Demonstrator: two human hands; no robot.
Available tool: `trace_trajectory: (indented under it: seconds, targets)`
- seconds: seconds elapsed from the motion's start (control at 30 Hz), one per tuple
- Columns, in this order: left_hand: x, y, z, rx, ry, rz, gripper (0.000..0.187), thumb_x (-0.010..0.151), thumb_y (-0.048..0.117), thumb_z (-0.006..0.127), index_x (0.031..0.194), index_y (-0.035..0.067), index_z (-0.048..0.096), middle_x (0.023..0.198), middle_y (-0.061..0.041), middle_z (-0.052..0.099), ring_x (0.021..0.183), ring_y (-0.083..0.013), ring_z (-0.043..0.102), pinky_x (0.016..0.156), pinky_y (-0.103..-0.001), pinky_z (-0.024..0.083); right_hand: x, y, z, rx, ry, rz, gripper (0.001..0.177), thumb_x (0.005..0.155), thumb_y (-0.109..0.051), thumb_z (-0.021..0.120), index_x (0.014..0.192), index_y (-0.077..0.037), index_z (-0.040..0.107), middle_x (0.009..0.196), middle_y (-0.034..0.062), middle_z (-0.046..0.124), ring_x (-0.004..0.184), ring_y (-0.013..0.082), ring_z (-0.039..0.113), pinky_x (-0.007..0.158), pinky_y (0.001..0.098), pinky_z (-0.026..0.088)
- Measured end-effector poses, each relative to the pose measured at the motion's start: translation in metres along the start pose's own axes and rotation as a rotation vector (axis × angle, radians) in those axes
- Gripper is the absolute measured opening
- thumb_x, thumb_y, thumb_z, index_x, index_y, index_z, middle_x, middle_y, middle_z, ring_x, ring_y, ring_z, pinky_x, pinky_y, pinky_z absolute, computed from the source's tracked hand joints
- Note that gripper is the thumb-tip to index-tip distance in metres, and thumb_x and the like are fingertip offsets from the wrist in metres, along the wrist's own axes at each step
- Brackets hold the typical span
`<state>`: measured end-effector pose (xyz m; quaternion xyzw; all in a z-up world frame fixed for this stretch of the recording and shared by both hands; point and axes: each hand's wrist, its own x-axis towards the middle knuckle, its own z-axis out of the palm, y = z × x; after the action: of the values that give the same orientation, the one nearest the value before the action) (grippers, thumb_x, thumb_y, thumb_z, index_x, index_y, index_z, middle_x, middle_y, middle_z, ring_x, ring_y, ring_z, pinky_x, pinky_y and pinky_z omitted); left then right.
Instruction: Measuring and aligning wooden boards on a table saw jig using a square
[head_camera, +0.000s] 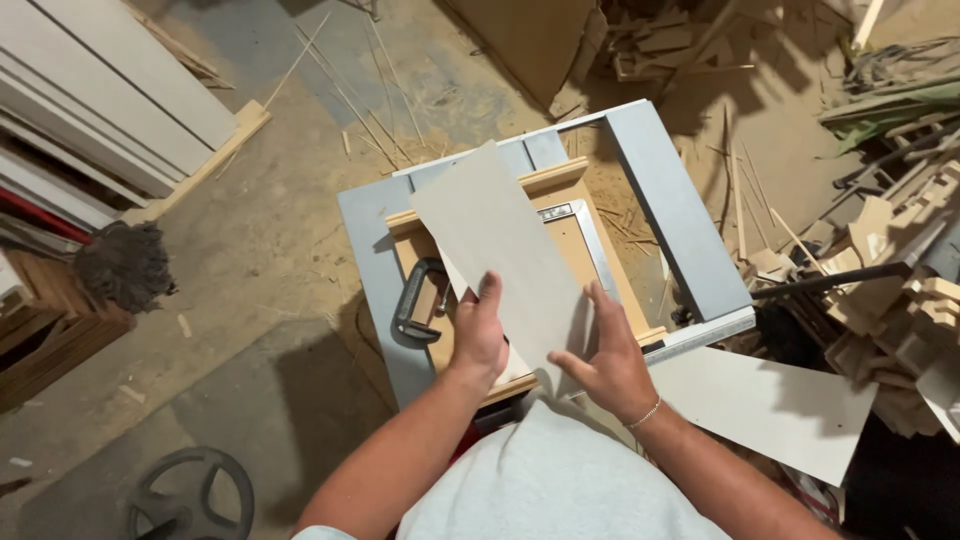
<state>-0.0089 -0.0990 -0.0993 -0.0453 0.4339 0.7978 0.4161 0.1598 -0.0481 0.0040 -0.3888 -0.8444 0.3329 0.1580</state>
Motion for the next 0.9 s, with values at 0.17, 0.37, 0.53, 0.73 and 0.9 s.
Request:
trace_trajectory:
  seconds: [0.17,0.37,0.53,0.73,0.9]
  targets:
    - [-0.004,0.031,-0.002,0.007,-0.003,0.084,0.033,0.099,0.035,0.071,0.116,0.007,0.067,0.104,-0.007,0.070,0.102,-0.0143,0.063,0.101,-0.040,0.053,-0.002,0.013,0.005,0.096,-0.233,0.470,0.078,0.077,-0.047,0.085,0.147,-0.032,0.055,0.134,0.0076,0.071,0.130,0.0304,0.061,0.110,0.0436,0.050]
    - [-0.027,0.063,-0.002,0.335,-0.191,0.272,0.020,0.093,0.027,0.078,0.096,0.009,0.071,0.081,0.002,0.067,0.080,-0.0089,0.058,0.081,-0.033,0.056,-0.012,0.042,0.013,0.130,-0.273,0.469,0.043,0.088,-0.028,0.081,0.128,-0.016,0.072,0.121,0.0100,0.078,0.115,0.0279,0.073,0.100,0.0398,0.059]
    - [-0.051,0.075,0.006,0.422,-0.253,0.261,0.009,0.086,0.010,0.083,0.085,0.008,0.074,0.070,-0.001,0.064,0.071,-0.0114,0.055,0.070,-0.031,0.051,-0.015,0.047,0.012,0.216,-0.222,0.407,0.046,0.088,-0.025,0.081,0.132,-0.017,0.071,0.121,0.0118,0.077,0.117,0.0276,0.073,0.100,0.0387,0.060]
    - [-0.079,0.110,0.026,0.520,-0.298,0.170,0.009,0.079,0.004,0.080,0.087,0.007,0.078,0.067,-0.003,0.066,0.064,-0.0112,0.059,0.066,-0.030,0.052,-0.008,-0.001,-0.023,0.156,0.176,-0.169,0.066,0.080,-0.017,0.084,0.140,-0.005,0.061,0.126,0.0220,0.067,0.119,0.0402,0.065,0.103,0.0520,0.051]
    - [-0.058,0.075,-0.010,0.673,-0.353,0.233,0.012,0.077,0.008,0.082,0.088,0.005,0.078,0.068,-0.008,0.067,0.069,-0.0162,0.060,0.065,-0.034,0.051,0.016,-0.046,-0.059,-0.115,0.417,-0.578,0.077,0.087,-0.035,0.078,0.149,0.001,0.050,0.149,0.0255,0.048,0.140,0.0453,0.042,0.118,0.0565,0.031]
